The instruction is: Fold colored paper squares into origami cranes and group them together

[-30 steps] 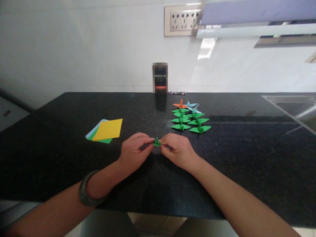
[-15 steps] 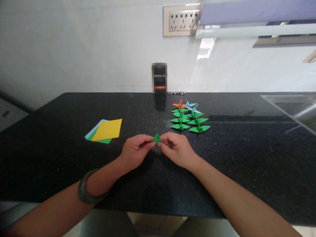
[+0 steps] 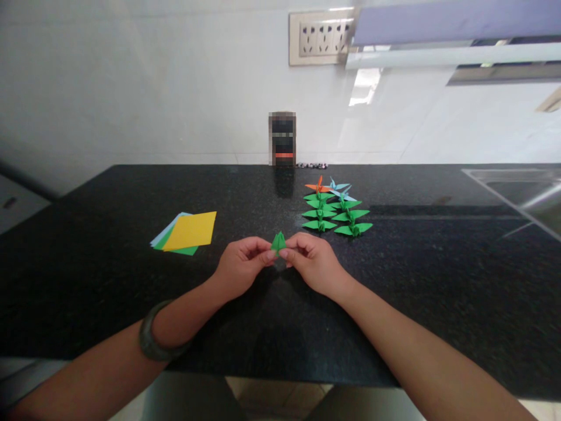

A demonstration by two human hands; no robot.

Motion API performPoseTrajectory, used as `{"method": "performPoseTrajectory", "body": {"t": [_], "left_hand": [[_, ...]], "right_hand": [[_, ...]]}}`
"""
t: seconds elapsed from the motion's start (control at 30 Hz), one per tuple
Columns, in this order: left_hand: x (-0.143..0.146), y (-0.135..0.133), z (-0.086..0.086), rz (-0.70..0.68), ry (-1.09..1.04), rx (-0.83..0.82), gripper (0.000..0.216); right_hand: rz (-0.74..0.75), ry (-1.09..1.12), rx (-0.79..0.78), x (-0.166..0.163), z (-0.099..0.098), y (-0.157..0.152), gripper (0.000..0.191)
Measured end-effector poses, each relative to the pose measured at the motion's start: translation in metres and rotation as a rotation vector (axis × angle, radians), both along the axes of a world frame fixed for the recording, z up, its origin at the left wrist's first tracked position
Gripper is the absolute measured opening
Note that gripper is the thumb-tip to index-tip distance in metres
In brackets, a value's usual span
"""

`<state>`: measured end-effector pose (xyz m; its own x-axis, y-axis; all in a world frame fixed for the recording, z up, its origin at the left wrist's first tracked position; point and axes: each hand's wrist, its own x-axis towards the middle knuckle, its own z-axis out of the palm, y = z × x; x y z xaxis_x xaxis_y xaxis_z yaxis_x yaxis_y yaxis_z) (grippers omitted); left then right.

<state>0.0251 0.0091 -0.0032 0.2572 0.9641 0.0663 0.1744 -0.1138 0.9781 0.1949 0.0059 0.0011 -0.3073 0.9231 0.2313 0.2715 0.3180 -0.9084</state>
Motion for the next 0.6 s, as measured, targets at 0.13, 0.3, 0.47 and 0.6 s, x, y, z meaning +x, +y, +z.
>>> {"method": "performPoseTrajectory", "body": {"t": [0.13,0.3,0.47,0.6], "left_hand": [[0.0021,-0.0011,-0.0011,-0.018,-0.044,-0.003,0.016],[0.0044,-0.0019,0.0021,-0.022,-0.194,-0.038,0.024],[0.0018,-0.0008,0.0036,0.036,-0.162,-0.045,0.019],[0.001,0.0002,0.0006,0.048,-0.175,-0.042,0.018]], "right_hand": [[-0.027,-0.025,-0.013,-0.002,0.0022,-0.0025,0.015],[-0.001,-0.19,0.183,-0.0015,0.0079,-0.0048,0.016],[0.012,-0.201,0.144,-0.0044,0.0061,-0.0066,0.014],[0.049,-0.113,-0.08,-0.0085,0.0,-0.0068,0.017]]}}
